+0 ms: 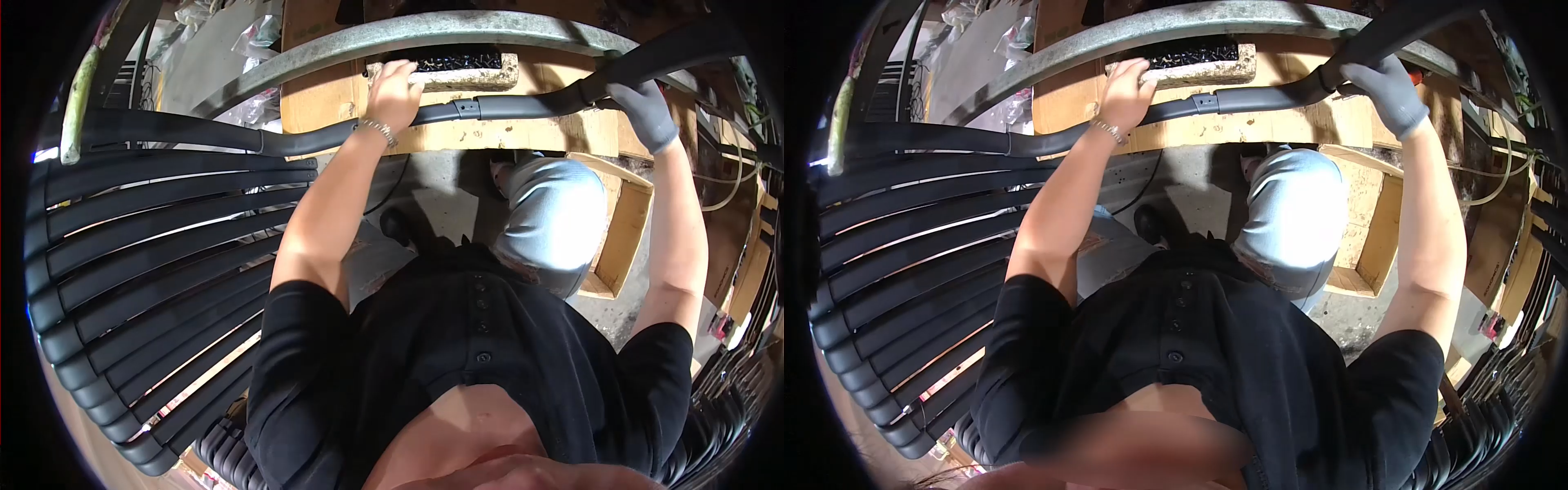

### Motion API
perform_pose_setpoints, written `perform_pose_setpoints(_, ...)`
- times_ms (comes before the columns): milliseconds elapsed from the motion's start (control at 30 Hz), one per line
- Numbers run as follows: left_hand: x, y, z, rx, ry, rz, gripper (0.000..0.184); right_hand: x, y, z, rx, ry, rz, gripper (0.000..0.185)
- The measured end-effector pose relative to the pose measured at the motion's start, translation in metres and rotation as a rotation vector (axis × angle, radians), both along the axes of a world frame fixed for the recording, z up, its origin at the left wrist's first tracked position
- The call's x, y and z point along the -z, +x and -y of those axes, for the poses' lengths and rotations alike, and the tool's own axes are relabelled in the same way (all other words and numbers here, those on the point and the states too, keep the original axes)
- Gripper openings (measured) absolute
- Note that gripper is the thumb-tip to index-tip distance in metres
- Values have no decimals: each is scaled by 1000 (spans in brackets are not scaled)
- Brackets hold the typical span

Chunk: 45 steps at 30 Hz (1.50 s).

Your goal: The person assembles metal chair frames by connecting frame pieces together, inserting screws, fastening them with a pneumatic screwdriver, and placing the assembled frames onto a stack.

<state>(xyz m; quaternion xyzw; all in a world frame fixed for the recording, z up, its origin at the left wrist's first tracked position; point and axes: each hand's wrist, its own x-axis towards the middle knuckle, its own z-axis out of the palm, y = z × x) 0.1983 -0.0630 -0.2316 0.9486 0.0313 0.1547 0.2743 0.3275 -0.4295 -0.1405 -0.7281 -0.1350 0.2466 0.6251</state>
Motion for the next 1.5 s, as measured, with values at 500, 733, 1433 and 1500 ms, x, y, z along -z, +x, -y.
perform_pose_setpoints(500, -10, 91, 49, -75, 213, -701, 59, 177, 111, 74, 959, -455, -399, 47)
perform_pose_setpoints(733, -16, 96, 52, -81, 120, -741, 55, 195, 130, 91, 1073, 266, -206, 28)
perform_pose_setpoints(1433, 30, 62, 31, -179, -463, -198, 14, -15, -95, 36, 2, 1118, -355, 74)
perform_pose_setpoints(1500, 34, 60, 27, -211, -491, -130, 14, -31, -100, -17, -6, 1179, -319, 71)
